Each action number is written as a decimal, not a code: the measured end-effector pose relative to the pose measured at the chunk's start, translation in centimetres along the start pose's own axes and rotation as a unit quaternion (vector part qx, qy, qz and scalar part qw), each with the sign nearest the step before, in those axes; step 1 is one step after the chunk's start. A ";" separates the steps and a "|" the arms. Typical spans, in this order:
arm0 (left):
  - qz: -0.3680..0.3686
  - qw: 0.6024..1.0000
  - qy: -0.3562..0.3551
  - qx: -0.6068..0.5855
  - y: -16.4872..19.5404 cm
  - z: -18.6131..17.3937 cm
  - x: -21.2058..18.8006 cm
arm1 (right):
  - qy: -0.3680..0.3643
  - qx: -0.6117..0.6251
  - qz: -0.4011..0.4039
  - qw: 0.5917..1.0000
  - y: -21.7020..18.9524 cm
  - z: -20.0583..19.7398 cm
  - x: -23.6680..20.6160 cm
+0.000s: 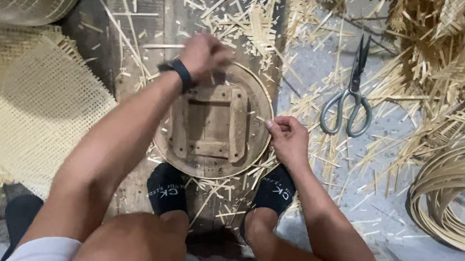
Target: The person sits on the floor assembling a round bamboo sieve. They lay a square woven bamboo mat over the round frame, tuck and press the mat's edge into the rim, trim the excess mat material with scissors, and press the fitted mat into place before setting the sieve aside.
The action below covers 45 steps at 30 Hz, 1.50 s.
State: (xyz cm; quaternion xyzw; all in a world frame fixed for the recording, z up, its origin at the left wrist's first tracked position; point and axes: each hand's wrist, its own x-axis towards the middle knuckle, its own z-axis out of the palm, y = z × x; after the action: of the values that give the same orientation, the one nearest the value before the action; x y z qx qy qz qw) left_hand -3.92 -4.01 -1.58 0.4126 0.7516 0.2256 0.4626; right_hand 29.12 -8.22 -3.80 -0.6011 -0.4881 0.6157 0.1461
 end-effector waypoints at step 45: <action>-0.284 0.797 0.111 -0.521 -9.9 9.5 -17.7 | 0.004 0.122 0.089 0.989 -2.2 -0.6 0.5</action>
State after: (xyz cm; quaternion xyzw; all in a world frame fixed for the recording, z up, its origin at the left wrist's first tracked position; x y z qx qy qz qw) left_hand 4.55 -24.62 -4.14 -0.1506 0.6504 0.4854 0.5646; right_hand 28.64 -6.54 -2.28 -0.6221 -0.3535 0.6788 0.1651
